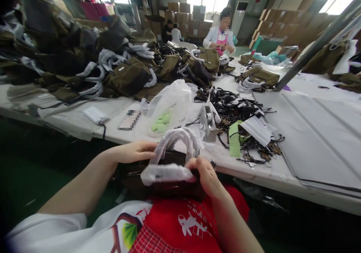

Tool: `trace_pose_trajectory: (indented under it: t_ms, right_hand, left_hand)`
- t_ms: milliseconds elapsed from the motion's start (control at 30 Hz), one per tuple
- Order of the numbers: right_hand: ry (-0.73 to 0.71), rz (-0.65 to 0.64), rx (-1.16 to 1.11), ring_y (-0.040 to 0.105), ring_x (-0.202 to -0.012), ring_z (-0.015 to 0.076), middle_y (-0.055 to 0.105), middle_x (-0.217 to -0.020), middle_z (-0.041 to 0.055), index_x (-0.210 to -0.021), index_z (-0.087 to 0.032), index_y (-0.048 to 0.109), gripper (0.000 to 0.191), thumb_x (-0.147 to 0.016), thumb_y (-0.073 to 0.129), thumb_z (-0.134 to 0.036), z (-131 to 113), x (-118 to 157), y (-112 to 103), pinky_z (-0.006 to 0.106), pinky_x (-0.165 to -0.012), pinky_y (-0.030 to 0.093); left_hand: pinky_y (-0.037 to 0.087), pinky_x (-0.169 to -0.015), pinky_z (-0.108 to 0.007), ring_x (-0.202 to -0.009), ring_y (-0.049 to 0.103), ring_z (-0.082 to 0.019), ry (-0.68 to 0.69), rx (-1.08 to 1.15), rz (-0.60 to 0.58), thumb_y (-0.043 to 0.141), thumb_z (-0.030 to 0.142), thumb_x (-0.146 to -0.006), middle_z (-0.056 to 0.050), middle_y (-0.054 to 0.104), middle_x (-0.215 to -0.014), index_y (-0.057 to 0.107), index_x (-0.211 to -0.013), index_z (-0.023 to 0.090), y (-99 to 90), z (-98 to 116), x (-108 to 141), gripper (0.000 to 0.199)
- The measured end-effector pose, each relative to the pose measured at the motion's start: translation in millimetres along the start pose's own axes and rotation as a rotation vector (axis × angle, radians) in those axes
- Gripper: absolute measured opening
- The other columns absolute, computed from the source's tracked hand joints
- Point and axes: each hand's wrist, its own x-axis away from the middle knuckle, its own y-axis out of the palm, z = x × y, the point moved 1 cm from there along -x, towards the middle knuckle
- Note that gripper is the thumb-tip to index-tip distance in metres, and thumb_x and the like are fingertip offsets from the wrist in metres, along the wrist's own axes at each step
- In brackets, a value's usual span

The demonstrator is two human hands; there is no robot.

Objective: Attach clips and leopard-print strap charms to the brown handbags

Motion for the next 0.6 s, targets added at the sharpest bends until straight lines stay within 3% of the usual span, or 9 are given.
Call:
trace_pose_trajectory:
  t_ms: [100, 167, 233, 333, 433, 600]
  right_hand:
    - [0.082, -0.244, 0.020, 0.062, -0.062, 0.0170, 0.067, -0.064, 0.0054, -0.056, -0.018, 0.064, 0.064, -0.099, 0.035, -0.055, -9.2, -4.0, -0.4, 0.030, -0.067, 0.050]
    - [0.073, -0.313, 0.198, 0.065, -0.074, 0.0181, 0.071, -0.078, 0.0047, -0.068, -0.018, 0.070, 0.037, -0.090, 0.061, -0.046, -22.9, -6.3, 1.6, 0.029, -0.075, 0.051]
    - [0.035, -0.298, 0.371, 0.066, -0.089, 0.0206, 0.073, -0.094, 0.0047, -0.086, -0.020, 0.074, 0.019, -0.080, 0.073, -0.038, -37.1, -8.0, 7.1, 0.031, -0.085, 0.050]
    - [0.078, -0.360, 0.451, 0.067, -0.092, 0.0207, 0.073, -0.103, 0.0037, -0.105, -0.023, 0.072, 0.023, -0.085, 0.068, -0.034, -48.8, -10.0, 22.0, 0.030, -0.085, 0.051]
    - [0.090, -0.420, 0.463, 0.068, -0.097, 0.0208, 0.073, -0.109, 0.0033, -0.113, -0.025, 0.070, 0.026, -0.095, 0.054, -0.035, -47.8, -13.5, 42.6, 0.030, -0.087, 0.051]
    - [-0.080, -0.520, 0.647, 0.066, -0.089, 0.0205, 0.071, -0.095, 0.0071, -0.099, -0.017, 0.066, 0.030, -0.101, 0.040, -0.031, -30.5, -12.3, 83.2, 0.031, -0.085, 0.049]
  left_hand:
    - [0.052, -0.078, -0.025, -0.092, 0.067, -0.022, 0.020, -0.132, -0.098, 0.073, 0.035, -0.074, -0.005, 0.073, -0.107, 0.068, -0.116, 0.020, 3.2, -0.9, 7.0, 0.044]
    - [0.051, -0.069, -0.023, -0.083, 0.066, -0.020, 0.030, -0.189, -0.110, 0.074, 0.034, -0.072, -0.004, 0.073, -0.100, 0.070, -0.111, 0.020, 8.9, 0.7, 9.7, 0.041]
    - [0.049, -0.064, -0.022, -0.076, 0.065, -0.018, 0.036, -0.243, -0.092, 0.073, 0.031, -0.071, -0.002, 0.074, -0.093, 0.073, -0.103, 0.021, 16.7, 2.2, 10.3, 0.034]
    - [0.043, -0.057, -0.023, -0.062, 0.060, -0.016, -0.009, -0.326, -0.027, 0.066, 0.020, -0.068, 0.002, 0.070, -0.072, 0.074, -0.085, 0.022, 27.9, 0.0, 6.0, 0.018]
    - [0.039, -0.055, -0.024, -0.057, 0.056, -0.015, -0.075, -0.379, 0.120, 0.059, 0.018, -0.070, 0.001, 0.065, -0.060, 0.069, -0.065, 0.020, 30.4, -9.4, -6.8, 0.011]
    - [0.039, -0.058, -0.024, -0.060, 0.056, -0.016, -0.137, -0.192, 0.361, 0.065, 0.027, -0.067, 0.002, 0.059, -0.055, 0.066, -0.058, 0.016, 13.8, -38.3, -44.5, 0.014]
